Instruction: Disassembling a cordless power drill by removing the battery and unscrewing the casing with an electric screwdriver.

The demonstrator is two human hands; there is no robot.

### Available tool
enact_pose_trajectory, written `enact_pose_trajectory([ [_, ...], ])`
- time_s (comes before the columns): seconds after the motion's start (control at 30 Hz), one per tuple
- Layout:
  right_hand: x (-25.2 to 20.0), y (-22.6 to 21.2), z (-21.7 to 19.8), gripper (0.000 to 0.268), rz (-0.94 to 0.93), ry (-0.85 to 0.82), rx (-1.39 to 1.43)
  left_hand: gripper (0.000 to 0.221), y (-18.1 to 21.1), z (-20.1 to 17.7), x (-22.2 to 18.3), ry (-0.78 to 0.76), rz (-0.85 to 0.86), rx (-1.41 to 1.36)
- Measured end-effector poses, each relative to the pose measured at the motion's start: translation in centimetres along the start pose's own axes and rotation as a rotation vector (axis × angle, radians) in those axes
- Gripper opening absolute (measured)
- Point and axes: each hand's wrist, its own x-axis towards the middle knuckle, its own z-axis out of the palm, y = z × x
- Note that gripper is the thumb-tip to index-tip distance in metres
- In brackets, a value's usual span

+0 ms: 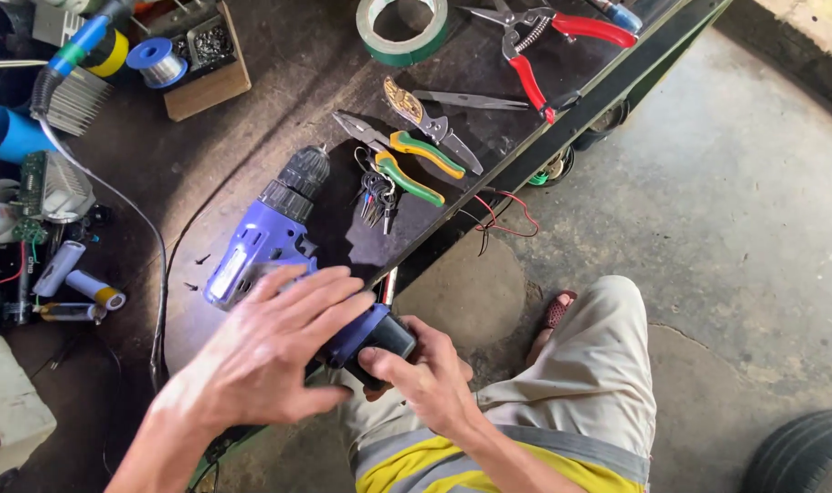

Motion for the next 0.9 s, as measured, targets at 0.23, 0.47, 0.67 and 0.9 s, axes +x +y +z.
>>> enact_pose_trajectory([
  [0.23, 1.1, 0.1, 0.2, 0.043, -0.030, 0.051, 0.199, 0.069, -2.4, 3.3, 0.2, 0.099, 0.140, 0.069],
  [0.47, 1.9, 1.4, 1.0, 0.037, -0.125, 0.115, 0.265, 0.072, -2.9, 3.1, -0.1, 0.196, 0.181, 0.021],
  [0.67, 2.7, 3.6, 1.1, 0.026, -0.234, 0.141, 0.348, 0.070, -2.1, 3.6, -0.7, 0.313, 0.139, -0.011],
  [0.9, 3.0, 2.4, 0.4, 0.026, -0.179, 0.189, 0.120, 0.073, -2.3, 4.5, -0.8, 0.372, 0.177, -0.008],
])
